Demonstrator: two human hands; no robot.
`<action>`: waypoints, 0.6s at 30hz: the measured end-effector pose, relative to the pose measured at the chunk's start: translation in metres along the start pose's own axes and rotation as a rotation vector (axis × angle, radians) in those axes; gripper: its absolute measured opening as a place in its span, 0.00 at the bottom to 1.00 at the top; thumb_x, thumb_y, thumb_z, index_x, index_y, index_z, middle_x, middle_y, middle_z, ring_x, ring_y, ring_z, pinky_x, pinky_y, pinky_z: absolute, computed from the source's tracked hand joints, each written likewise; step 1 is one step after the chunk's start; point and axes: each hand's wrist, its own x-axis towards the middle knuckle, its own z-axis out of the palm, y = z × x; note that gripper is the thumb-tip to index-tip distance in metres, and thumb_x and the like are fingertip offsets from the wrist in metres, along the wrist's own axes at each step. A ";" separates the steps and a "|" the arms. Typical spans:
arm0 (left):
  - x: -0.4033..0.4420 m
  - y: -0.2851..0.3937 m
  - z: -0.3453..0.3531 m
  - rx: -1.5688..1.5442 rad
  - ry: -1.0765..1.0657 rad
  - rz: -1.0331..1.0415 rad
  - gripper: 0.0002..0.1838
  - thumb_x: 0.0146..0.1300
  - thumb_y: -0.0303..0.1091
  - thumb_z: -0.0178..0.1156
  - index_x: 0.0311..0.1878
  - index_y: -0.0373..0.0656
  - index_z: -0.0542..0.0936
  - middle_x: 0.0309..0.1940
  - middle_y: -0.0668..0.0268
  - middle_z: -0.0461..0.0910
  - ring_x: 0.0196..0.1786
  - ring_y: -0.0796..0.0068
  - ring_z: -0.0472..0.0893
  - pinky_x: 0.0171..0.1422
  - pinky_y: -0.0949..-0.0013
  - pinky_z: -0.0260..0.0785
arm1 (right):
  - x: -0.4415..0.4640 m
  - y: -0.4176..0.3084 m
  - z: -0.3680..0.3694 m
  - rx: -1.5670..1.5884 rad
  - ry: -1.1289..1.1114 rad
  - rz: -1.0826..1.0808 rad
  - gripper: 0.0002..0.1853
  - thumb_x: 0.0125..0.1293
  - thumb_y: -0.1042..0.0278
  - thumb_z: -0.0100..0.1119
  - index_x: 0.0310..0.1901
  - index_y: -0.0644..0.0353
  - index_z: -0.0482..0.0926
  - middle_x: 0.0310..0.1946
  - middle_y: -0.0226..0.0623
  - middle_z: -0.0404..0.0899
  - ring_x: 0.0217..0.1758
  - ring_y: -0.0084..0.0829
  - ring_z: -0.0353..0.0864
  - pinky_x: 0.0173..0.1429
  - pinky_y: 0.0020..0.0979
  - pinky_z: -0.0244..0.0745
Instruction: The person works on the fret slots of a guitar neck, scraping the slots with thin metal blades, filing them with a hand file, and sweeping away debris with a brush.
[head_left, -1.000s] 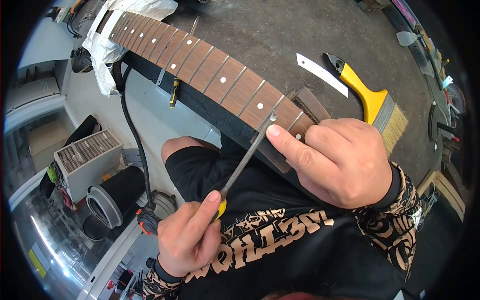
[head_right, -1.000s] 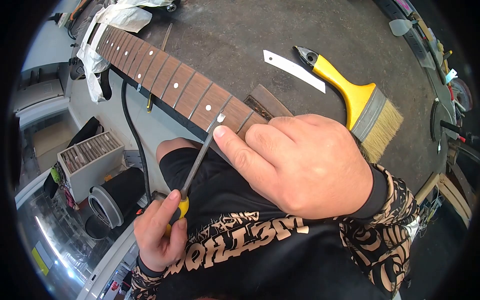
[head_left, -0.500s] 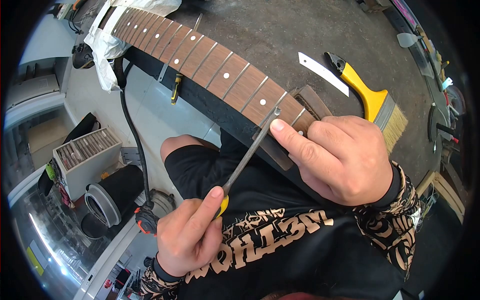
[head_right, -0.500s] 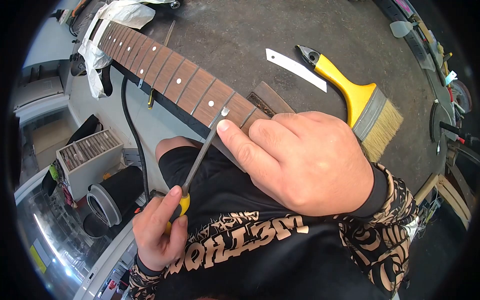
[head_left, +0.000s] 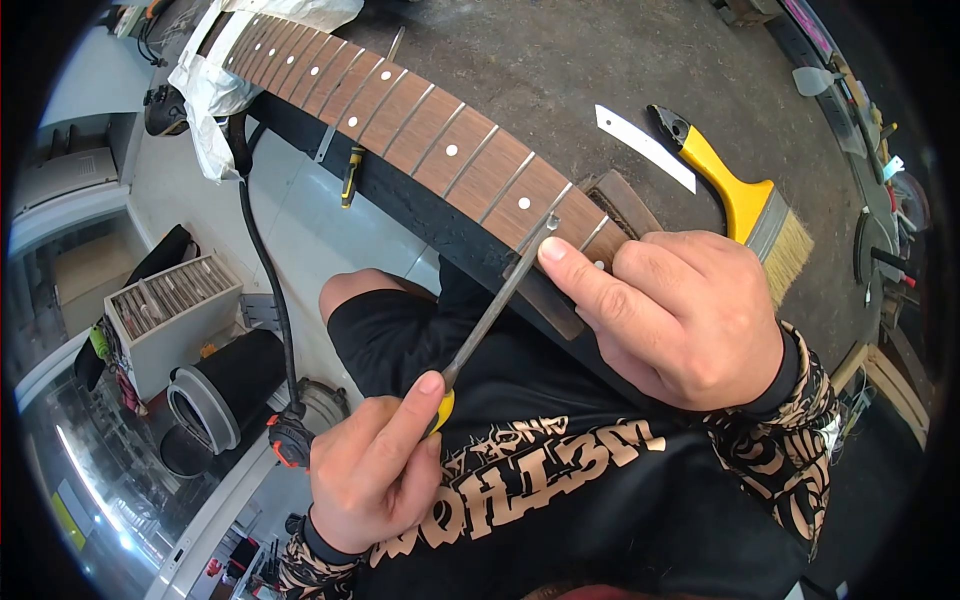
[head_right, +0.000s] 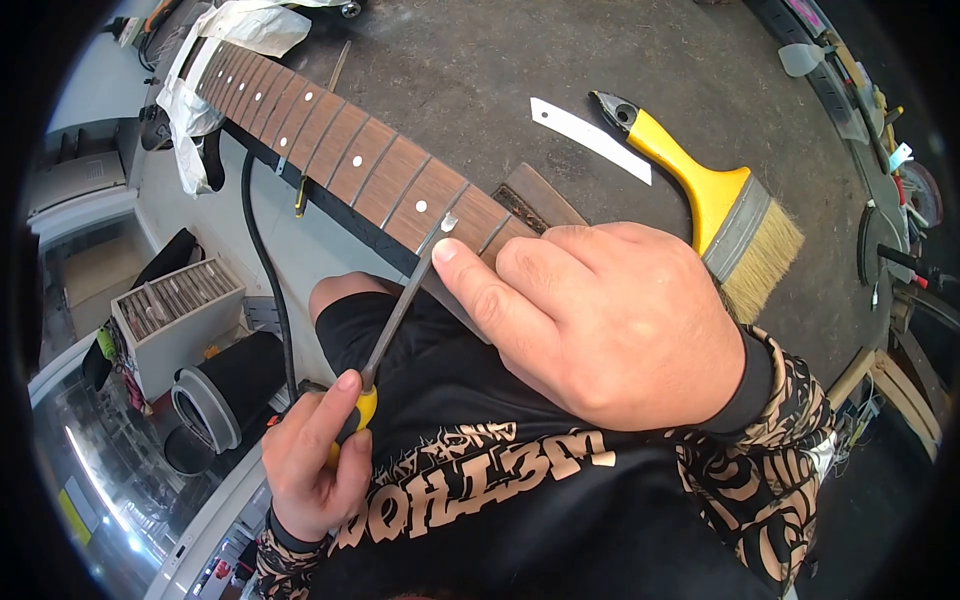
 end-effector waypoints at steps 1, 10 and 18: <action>0.000 0.000 0.002 -0.012 0.001 -0.003 0.38 0.61 0.15 0.70 0.79 0.35 0.85 0.32 0.59 0.80 0.28 0.61 0.79 0.34 0.61 0.71 | 0.000 0.000 0.001 -0.001 0.001 0.004 0.40 0.49 0.78 0.77 0.71 0.66 0.90 0.30 0.32 0.73 0.28 0.33 0.80 0.30 0.38 0.74; 0.001 -0.003 0.003 0.021 0.014 0.014 0.38 0.60 0.17 0.73 0.78 0.36 0.87 0.35 0.61 0.86 0.28 0.65 0.84 0.33 0.64 0.78 | 0.002 -0.002 -0.002 0.005 -0.024 0.019 0.41 0.49 0.78 0.76 0.72 0.66 0.89 0.30 0.33 0.73 0.28 0.34 0.79 0.31 0.38 0.74; 0.000 -0.003 0.005 0.025 0.016 0.016 0.38 0.61 0.17 0.73 0.79 0.37 0.86 0.37 0.60 0.87 0.29 0.65 0.85 0.33 0.64 0.78 | 0.003 -0.002 -0.003 0.002 -0.031 0.005 0.41 0.49 0.77 0.75 0.71 0.67 0.89 0.29 0.32 0.73 0.28 0.35 0.80 0.32 0.39 0.75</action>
